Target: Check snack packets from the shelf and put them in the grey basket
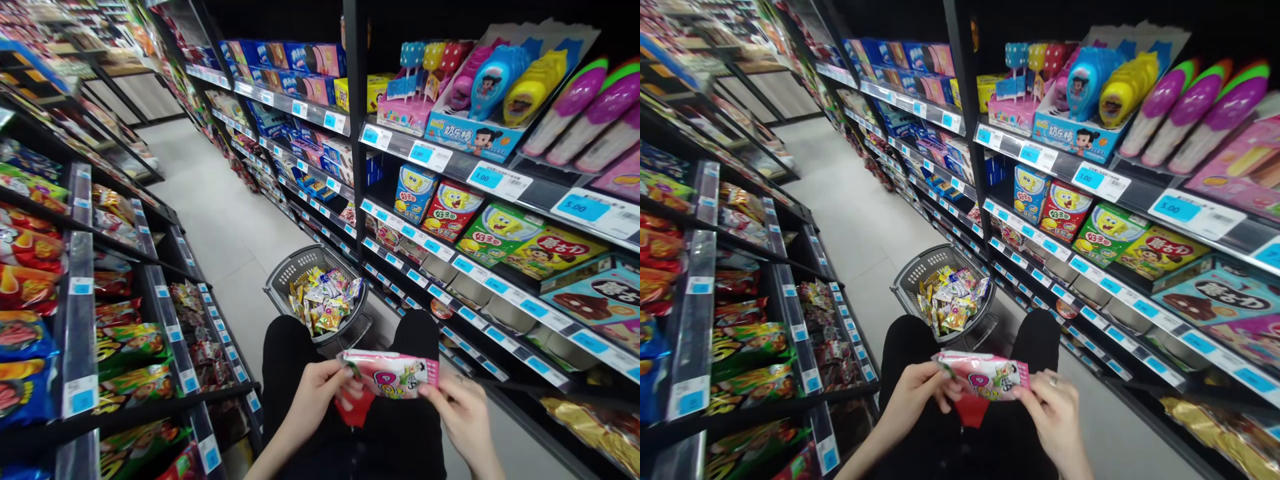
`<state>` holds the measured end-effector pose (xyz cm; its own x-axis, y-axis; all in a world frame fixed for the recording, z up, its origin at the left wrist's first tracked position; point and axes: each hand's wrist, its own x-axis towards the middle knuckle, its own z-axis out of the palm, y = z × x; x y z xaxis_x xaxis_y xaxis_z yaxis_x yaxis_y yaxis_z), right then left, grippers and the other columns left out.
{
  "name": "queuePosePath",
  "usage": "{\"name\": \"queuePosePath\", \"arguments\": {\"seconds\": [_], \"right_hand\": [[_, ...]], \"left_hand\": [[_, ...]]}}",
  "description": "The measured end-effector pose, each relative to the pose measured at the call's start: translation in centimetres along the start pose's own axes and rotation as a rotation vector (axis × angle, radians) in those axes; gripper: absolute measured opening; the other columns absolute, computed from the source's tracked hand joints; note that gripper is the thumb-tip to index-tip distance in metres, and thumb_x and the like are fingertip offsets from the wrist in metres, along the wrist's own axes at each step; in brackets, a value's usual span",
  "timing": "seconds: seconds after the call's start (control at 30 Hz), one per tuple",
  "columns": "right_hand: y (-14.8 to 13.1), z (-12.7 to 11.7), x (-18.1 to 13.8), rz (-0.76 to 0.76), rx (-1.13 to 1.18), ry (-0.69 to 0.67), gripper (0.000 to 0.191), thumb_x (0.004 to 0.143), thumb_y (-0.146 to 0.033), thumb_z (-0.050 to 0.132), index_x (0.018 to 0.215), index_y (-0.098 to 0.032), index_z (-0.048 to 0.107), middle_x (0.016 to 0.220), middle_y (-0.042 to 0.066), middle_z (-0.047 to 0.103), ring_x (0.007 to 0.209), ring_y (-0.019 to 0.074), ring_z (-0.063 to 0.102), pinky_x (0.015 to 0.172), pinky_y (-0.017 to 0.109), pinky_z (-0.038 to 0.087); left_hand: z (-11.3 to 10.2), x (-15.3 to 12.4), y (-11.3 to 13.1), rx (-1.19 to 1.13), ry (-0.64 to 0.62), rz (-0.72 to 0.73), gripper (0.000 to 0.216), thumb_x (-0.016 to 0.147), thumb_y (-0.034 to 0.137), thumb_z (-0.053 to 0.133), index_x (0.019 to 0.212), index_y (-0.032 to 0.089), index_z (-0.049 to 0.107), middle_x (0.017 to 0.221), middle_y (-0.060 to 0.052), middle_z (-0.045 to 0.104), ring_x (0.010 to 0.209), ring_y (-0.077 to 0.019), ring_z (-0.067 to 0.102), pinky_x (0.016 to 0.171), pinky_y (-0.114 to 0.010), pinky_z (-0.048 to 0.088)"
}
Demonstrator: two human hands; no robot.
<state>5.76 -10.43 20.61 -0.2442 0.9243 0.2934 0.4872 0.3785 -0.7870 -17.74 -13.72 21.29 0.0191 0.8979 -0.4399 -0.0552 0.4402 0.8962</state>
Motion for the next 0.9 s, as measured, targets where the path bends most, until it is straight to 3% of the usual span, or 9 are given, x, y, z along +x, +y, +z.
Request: {"name": "queuePosePath", "arguments": {"seconds": [0.07, 0.17, 0.3, 0.43, 0.57, 0.67, 0.77, 0.9], "right_hand": [[0.3, -0.6, 0.0, -0.150, -0.061, -0.008, 0.017, 0.080, -0.024, 0.057, 0.071, -0.019, 0.071, 0.045, -0.002, 0.053, 0.041, 0.0108, 0.046, 0.048, 0.024, 0.041], [0.4, -1.2, 0.1, -0.224, -0.080, 0.012, 0.022, 0.081, -0.016, 0.052, 0.092, -0.023, 0.071, 0.061, 0.003, 0.065, 0.054, 0.0144, 0.059, 0.053, 0.026, 0.047], [-0.1, -0.8, 0.0, -0.143, -0.028, 0.014, 0.026, 0.083, -0.017, 0.047, 0.091, -0.025, 0.070, 0.090, 0.005, 0.071, 0.084, 0.0191, 0.066, 0.068, 0.028, 0.053], [-0.7, 0.3, -0.6, -0.070, 0.079, -0.037, 0.027, 0.085, -0.021, 0.044, 0.095, -0.023, 0.069, 0.091, 0.007, 0.071, 0.086, 0.0217, 0.065, 0.073, 0.032, 0.053], [-0.1, 2.3, -0.9, -0.002, 0.122, 0.022, 0.020, 0.082, -0.027, 0.051, 0.086, -0.022, 0.070, 0.084, 0.007, 0.071, 0.081, 0.0216, 0.065, 0.070, 0.032, 0.053], [1.9, 4.3, -0.5, 0.132, 0.080, -0.040, 0.027, 0.085, -0.032, 0.046, 0.098, -0.020, 0.066, 0.097, 0.009, 0.068, 0.090, 0.0218, 0.063, 0.077, 0.034, 0.052], [5.6, 6.8, -0.3, 0.261, -0.101, -0.091, 0.041, 0.086, -0.041, 0.040, 0.115, -0.017, 0.056, 0.115, 0.013, 0.059, 0.105, 0.0253, 0.055, 0.087, 0.041, 0.046], [12.0, 9.8, -1.0, 0.419, -0.550, 0.128, 0.065, 0.080, -0.056, 0.037, 0.123, -0.007, 0.049, 0.136, 0.026, 0.033, 0.123, 0.0421, 0.030, 0.092, 0.059, 0.030]], "left_hand": [[-0.4, -0.1, -0.1, -0.012, 0.019, 0.050, 0.027, 0.071, 0.036, 0.059, 0.080, 0.013, 0.071, 0.077, -0.009, 0.070, 0.059, -0.0195, 0.064, 0.056, -0.027, 0.048], [-0.9, -0.2, -0.7, -0.057, 0.074, 0.184, 0.024, 0.071, 0.029, 0.060, 0.087, 0.016, 0.072, 0.090, -0.009, 0.070, 0.079, -0.0213, 0.063, 0.070, -0.027, 0.047], [-0.9, 0.3, -1.8, -0.179, 0.157, 0.209, 0.027, 0.072, 0.034, 0.058, 0.081, 0.012, 0.072, 0.079, -0.009, 0.069, 0.060, -0.0149, 0.057, 0.053, -0.022, 0.043], [-0.7, 0.9, -1.6, -0.186, 0.294, 0.188, 0.019, 0.064, 0.029, 0.069, 0.074, 0.012, 0.066, 0.064, -0.003, 0.065, 0.052, -0.0101, 0.053, 0.048, -0.018, 0.039], [-1.1, 1.9, -2.0, -0.310, 0.251, 0.151, 0.041, 0.061, 0.028, 0.072, 0.097, 0.016, 0.057, 0.057, 0.002, 0.062, 0.044, -0.0087, 0.051, 0.043, -0.017, 0.038], [-2.2, 4.0, -4.1, -0.306, 0.281, 0.112, 0.032, 0.061, 0.029, 0.072, 0.085, 0.012, 0.059, 0.060, -0.001, 0.063, 0.050, -0.0117, 0.056, 0.049, -0.020, 0.043], [-4.1, 6.7, -7.7, -0.241, 0.455, 0.114, 0.024, 0.061, 0.031, 0.071, 0.069, 0.012, 0.058, 0.060, -0.002, 0.064, 0.052, -0.0132, 0.057, 0.050, -0.021, 0.043], [-7.3, 10.2, -11.9, -0.043, 0.721, 0.170, 0.022, 0.059, 0.031, 0.067, 0.069, 0.013, 0.059, 0.068, -0.005, 0.067, 0.066, -0.0187, 0.061, 0.061, -0.026, 0.046]]}}
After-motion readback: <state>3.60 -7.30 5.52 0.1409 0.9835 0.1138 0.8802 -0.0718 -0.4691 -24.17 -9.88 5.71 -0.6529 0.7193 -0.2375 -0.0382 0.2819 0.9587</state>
